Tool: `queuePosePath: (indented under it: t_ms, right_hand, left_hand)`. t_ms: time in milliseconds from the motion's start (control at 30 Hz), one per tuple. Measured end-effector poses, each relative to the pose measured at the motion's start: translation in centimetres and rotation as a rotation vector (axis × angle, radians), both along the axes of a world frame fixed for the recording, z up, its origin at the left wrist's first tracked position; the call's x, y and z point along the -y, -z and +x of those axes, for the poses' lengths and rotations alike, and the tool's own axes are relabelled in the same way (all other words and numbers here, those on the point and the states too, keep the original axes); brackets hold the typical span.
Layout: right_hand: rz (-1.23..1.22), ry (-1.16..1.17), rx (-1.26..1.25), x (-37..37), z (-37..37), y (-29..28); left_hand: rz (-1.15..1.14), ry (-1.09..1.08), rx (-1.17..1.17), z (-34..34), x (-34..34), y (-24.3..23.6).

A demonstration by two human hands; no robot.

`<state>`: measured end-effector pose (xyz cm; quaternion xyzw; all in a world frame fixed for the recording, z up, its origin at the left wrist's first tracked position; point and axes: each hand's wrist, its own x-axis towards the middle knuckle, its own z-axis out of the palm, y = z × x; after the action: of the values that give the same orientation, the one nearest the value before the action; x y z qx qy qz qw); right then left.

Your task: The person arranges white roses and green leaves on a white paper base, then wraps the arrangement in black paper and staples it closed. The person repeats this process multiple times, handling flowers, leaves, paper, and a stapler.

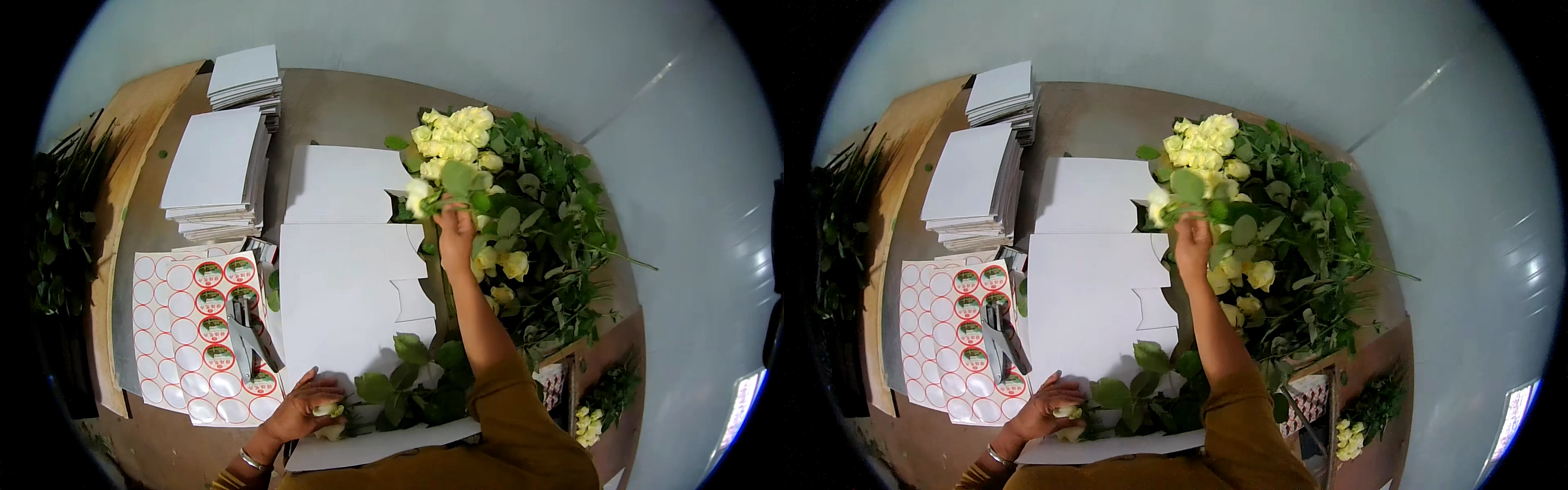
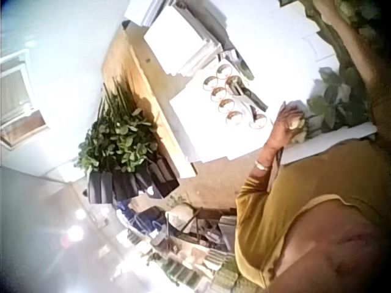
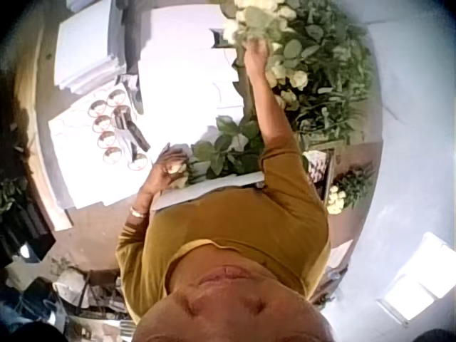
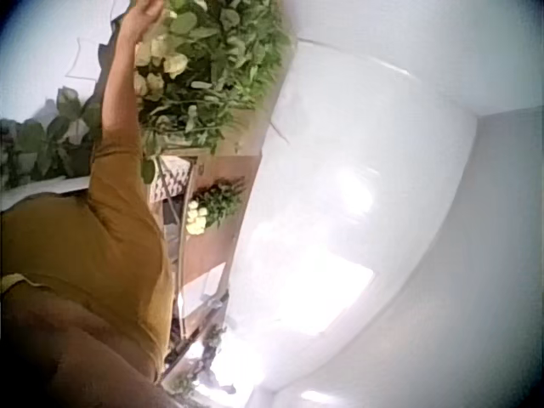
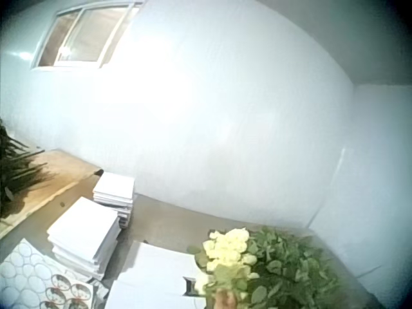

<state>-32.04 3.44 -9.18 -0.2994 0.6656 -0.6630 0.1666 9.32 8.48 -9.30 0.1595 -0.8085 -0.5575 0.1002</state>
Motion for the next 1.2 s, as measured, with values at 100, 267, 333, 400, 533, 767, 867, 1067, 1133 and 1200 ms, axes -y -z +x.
queuePosePath:
  t_ms: [100,267,333,400,533,767,867,1067,1133,1200]
  right_hand:
    - [0.050,-0.255,-0.317,-2.4,5.4,-3.8]
    - [0.398,-0.606,-0.312,-3.0,11.9,-5.7]
    - [0.509,-0.699,-0.349,-1.4,12.5,-4.7]
    - [0.556,-0.737,-0.457,0.4,12.6,-3.4]
    - [0.602,-0.751,-0.320,3.4,11.6,0.0]
    - [0.403,-0.584,-0.264,-3.1,1.4,-4.3]
    - [0.624,-0.050,-0.546,-8.1,-6.0,-11.6]
    - [1.007,-0.020,-0.815,-12.1,-12.1,-8.7]
    - [0.722,-0.036,-0.555,-13.3,-12.1,-9.8]
    - [0.467,-0.005,-0.501,-15.5,-10.0,-14.3]
  left_hand:
    - [0.004,0.011,0.006,-0.4,0.1,0.2]
    - [-0.065,0.009,0.002,-0.5,0.0,-0.3]
    - [-0.080,0.008,0.008,-0.5,0.0,-0.2]
    - [-0.098,0.003,0.018,-0.6,0.1,-0.4]
    - [-0.067,-0.010,0.011,-0.7,0.1,-0.1]
    - [-0.031,-0.012,0.058,-0.8,0.1,-1.2]
    - [-0.013,-0.005,0.079,-0.7,0.1,-1.1]
    - [0.025,0.052,0.070,-0.7,0.9,-1.6]
    - [0.025,0.057,0.068,-0.6,1.1,-2.3]
    - [0.052,0.047,0.061,-0.8,1.1,-2.5]
